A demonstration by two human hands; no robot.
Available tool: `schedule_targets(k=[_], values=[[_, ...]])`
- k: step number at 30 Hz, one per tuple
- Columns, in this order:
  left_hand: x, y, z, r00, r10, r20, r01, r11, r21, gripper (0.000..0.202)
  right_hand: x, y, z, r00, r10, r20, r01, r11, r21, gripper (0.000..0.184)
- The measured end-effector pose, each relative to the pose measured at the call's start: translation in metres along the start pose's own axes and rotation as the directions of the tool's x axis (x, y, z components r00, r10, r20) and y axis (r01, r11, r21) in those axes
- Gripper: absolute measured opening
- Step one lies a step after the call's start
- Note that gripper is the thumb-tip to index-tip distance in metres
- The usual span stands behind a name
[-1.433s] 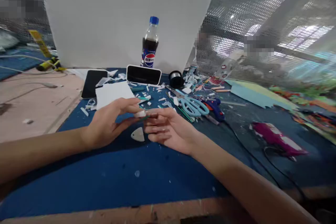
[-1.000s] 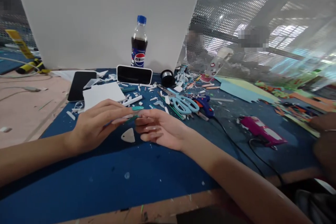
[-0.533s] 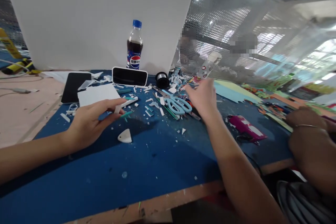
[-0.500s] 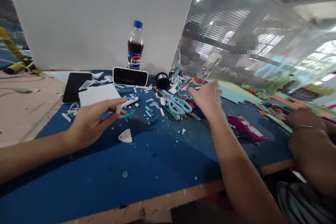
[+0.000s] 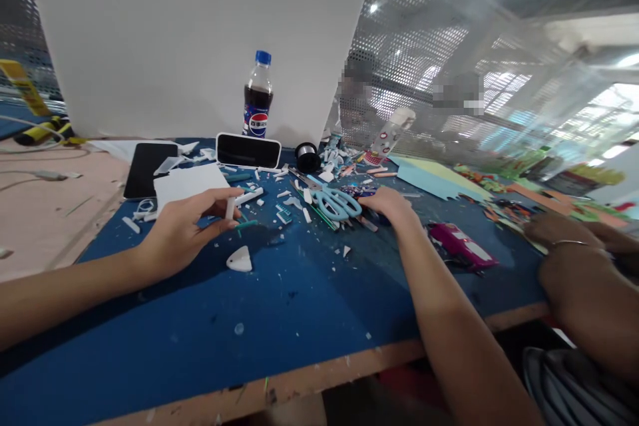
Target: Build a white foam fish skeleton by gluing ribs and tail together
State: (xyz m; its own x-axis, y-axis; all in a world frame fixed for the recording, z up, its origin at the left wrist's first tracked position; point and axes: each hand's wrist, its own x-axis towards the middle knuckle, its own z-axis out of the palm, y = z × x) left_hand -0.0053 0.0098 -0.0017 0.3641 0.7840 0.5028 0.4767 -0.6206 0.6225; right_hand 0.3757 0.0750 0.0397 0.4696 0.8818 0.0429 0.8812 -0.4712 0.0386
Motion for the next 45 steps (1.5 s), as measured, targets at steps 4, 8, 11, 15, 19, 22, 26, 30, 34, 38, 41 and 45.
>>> schedule_targets(k=[4,8,11,15,19,22,26,30,34,38,41,45], values=[[0.000,-0.001,0.000,1.000,0.011,0.010,-0.011,1.000,-0.006,0.037,-0.004,0.004,-0.002,0.993,0.093,-0.071,-0.092,0.996,0.023,0.042],[0.002,-0.003,0.001,1.000,0.026,-0.004,-0.026,0.999,-0.040,0.038,-0.013,0.002,-0.013,0.984,0.097,-0.150,-0.086,0.993,0.079,0.041],[0.005,-0.002,0.002,1.000,-0.003,0.001,0.003,0.993,-0.116,0.038,-0.024,-0.008,-0.024,0.976,0.085,-0.199,-0.060,0.990,0.130,0.042],[0.008,-0.001,0.004,0.998,-0.065,0.002,0.063,0.970,-0.235,0.037,-0.044,-0.031,-0.037,0.969,0.037,-0.246,0.031,0.964,0.265,0.041],[0.010,-0.001,0.005,0.996,-0.091,0.003,0.088,0.958,-0.273,0.037,-0.072,-0.056,-0.040,0.920,0.057,-0.388,0.112,0.910,0.399,0.057],[0.011,-0.001,0.004,0.992,-0.123,0.020,0.124,0.955,-0.271,0.038,-0.093,-0.073,-0.034,0.839,-0.039,-0.542,0.300,0.865,0.402,0.037],[0.012,0.000,0.003,0.988,-0.155,0.016,0.153,0.950,-0.274,0.036,-0.116,-0.089,-0.018,0.647,-0.185,-0.740,0.588,0.739,0.329,0.028],[0.012,0.003,0.000,0.990,-0.139,0.027,0.142,0.959,-0.244,0.033,-0.127,-0.094,-0.008,0.474,-0.242,-0.847,0.701,0.686,0.196,0.025],[0.011,0.005,-0.002,0.990,-0.136,0.049,0.143,0.962,-0.233,0.034,-0.129,-0.093,-0.007,0.424,-0.290,-0.858,0.716,0.688,0.121,0.023],[0.010,0.004,-0.002,0.989,-0.146,0.029,0.149,0.964,-0.222,0.035,-0.129,-0.090,-0.007,0.374,-0.373,-0.849,0.725,0.688,0.017,0.023],[0.010,0.004,-0.002,0.990,-0.142,0.017,0.142,0.967,-0.210,0.036,-0.128,-0.089,-0.005,0.318,-0.425,-0.848,0.744,0.666,-0.054,0.022],[0.009,0.003,-0.002,0.993,-0.118,0.010,0.118,0.971,-0.207,0.036,-0.126,-0.088,-0.004,0.222,-0.478,-0.850,0.774,0.616,-0.144,0.026]])
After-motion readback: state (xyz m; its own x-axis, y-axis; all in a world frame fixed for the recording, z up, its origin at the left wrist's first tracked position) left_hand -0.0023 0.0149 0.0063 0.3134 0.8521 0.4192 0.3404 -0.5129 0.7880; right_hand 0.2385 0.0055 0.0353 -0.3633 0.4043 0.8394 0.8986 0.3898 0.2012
